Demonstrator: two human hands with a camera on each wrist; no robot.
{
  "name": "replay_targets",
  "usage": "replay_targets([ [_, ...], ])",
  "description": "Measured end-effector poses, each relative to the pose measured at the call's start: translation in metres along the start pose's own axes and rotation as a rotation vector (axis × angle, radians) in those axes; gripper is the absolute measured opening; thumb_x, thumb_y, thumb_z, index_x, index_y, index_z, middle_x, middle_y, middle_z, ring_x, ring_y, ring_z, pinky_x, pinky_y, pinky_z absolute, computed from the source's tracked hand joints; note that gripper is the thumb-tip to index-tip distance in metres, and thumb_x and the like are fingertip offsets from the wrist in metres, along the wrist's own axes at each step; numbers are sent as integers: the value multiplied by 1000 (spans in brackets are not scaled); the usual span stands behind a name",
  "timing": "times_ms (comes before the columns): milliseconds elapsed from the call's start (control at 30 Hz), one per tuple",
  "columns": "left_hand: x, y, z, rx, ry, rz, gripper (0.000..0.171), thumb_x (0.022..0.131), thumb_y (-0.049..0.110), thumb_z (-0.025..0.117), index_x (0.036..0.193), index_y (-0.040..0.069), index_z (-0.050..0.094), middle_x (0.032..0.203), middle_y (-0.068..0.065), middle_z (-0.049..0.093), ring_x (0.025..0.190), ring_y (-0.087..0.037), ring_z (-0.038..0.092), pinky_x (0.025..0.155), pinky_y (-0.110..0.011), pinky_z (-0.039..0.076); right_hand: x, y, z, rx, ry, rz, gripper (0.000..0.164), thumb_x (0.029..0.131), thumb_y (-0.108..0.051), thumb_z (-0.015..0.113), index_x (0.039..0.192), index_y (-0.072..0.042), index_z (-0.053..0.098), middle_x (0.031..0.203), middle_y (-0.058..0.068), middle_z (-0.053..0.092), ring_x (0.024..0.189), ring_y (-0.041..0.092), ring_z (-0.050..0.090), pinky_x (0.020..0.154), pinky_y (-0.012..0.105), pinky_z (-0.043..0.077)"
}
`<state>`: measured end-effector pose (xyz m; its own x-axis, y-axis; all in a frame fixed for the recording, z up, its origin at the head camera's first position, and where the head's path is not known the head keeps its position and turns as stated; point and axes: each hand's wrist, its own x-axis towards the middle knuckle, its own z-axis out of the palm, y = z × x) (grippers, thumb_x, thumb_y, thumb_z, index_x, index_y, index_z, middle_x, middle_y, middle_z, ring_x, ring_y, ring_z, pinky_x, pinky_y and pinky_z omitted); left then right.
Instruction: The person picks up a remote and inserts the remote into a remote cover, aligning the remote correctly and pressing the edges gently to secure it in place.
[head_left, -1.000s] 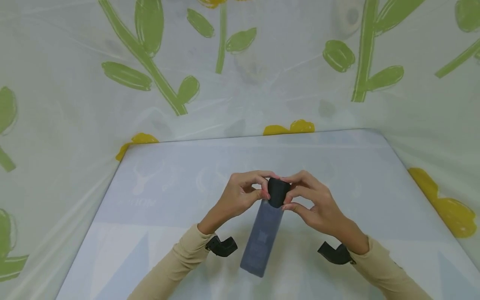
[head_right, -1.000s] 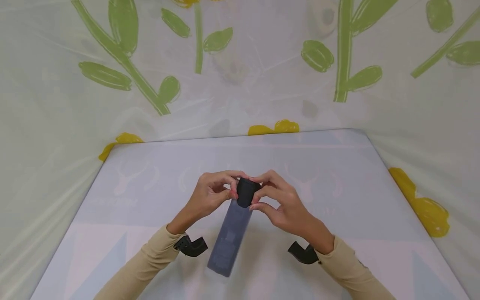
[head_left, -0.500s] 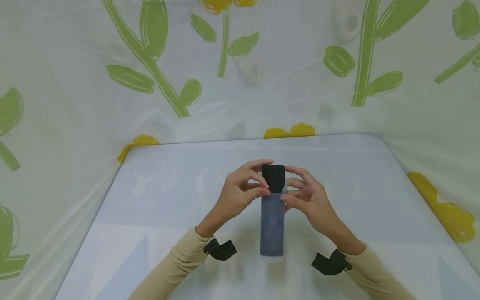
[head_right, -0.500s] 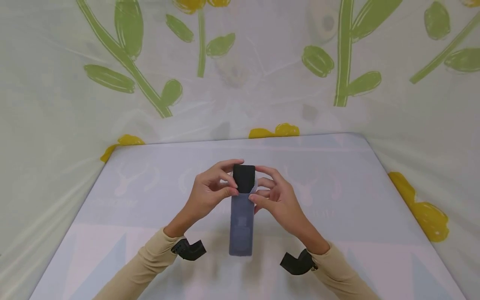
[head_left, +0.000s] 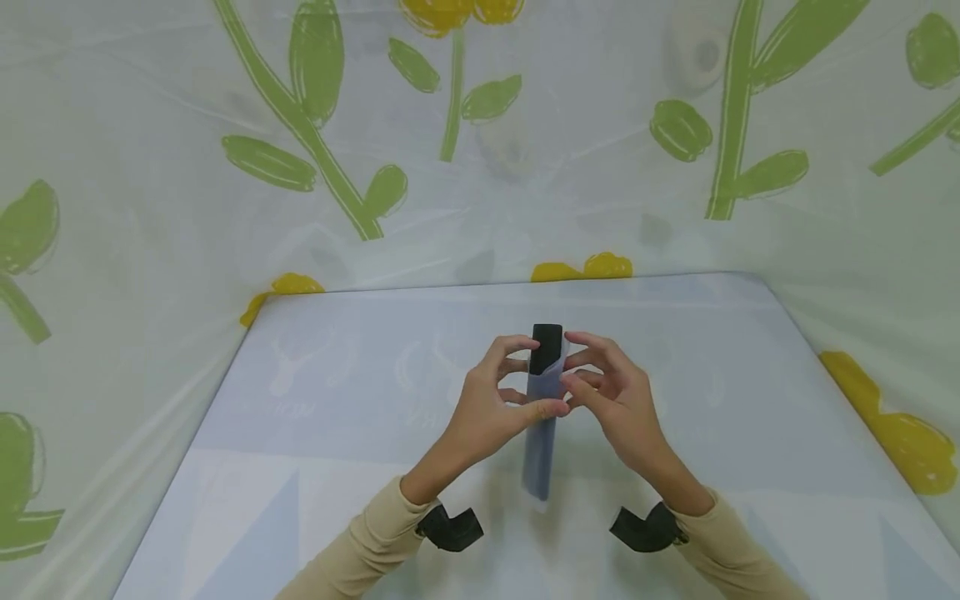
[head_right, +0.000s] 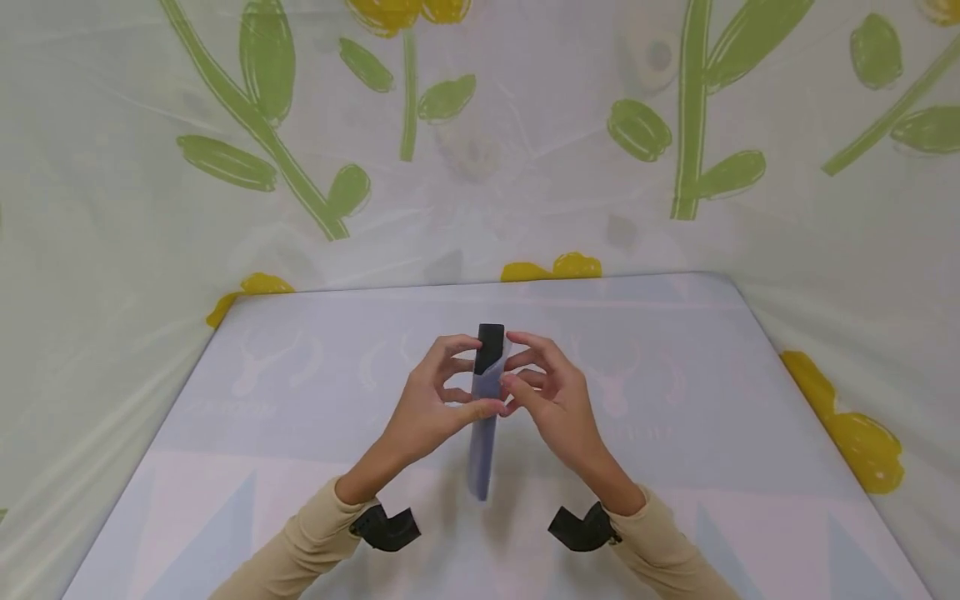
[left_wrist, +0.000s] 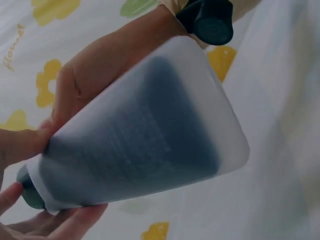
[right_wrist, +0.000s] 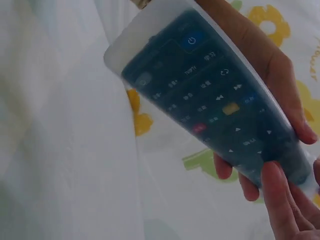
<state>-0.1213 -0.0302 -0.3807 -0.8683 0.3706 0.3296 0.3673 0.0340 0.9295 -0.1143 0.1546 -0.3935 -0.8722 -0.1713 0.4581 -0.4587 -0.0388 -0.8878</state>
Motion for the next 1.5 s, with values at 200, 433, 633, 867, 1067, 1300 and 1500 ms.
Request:
replay_targets([
  [200, 1, -18, -1, -414, -79, -65, 55, 84, -3, 63, 131, 5, 35, 134, -17, 44, 115, -28, 53, 81, -47, 53, 4, 6, -3, -90, -11, -51, 48, 86, 10, 60, 132, 0, 48, 109, 20, 53, 97, 22, 58, 74, 27, 55],
  [433, 1, -22, 3, -642, -78, -146, 42, 88, -2, 49, 127, 7, 35, 135, -13, 34, 109, -26, 55, 81, -52, 52, 6, 14, -13, -124, 15, -50, 43, 82, 8, 68, 122, 3, 56, 106, 15, 52, 91, 19, 59, 70, 28, 56],
  [633, -3, -27, 6, -603, -114, -204, 33, 98, 8, 47, 128, 12, 33, 131, -14, 36, 107, -32, 58, 83, -52, 51, 7, 13, -19, -40, 23, -44, 19, 79, 13, 67, 96, 6, 64, 97, 15, 52, 72, 21, 61, 52, 31, 55],
  [867, -3, -31, 5, -295, 11, -196, 30, 94, 11, 59, 120, 4, 46, 116, -16, 61, 103, -19, 59, 88, -34, 49, 8, 14, -23, -215, -68, -177, 23, 74, 14, 72, 87, -5, 68, 118, 15, 57, 97, 16, 61, 73, 27, 56],
  [1067, -4, -28, 5, -325, 115, -216, 18, 91, 4, 61, 105, -1, 52, 98, -15, 69, 79, -17, 66, 69, -33, 56, 6, 15, -29, -114, -158, -142, 43, 68, 15, 75, 109, 6, 66, 119, 18, 59, 103, 20, 61, 69, 34, 57],
  [1300, -5, -25, 5, -342, 128, -165, 12, 91, 3, 61, 95, 2, 51, 107, -8, 63, 83, -17, 65, 58, -27, 54, 4, 11, -23, -67, -98, -91, 21, 73, 14, 72, 90, 1, 69, 117, 19, 59, 94, 23, 63, 73, 35, 56],
  [1500, -2, -25, 1, -234, 70, -130, 8, 93, 4, 58, 95, 7, 51, 105, -13, 56, 78, -18, 65, 56, -29, 54, 7, 6, -20, -355, -102, -304, 32, 69, 14, 76, 84, -12, 66, 124, 13, 58, 113, 23, 55, 90, 25, 49],
])
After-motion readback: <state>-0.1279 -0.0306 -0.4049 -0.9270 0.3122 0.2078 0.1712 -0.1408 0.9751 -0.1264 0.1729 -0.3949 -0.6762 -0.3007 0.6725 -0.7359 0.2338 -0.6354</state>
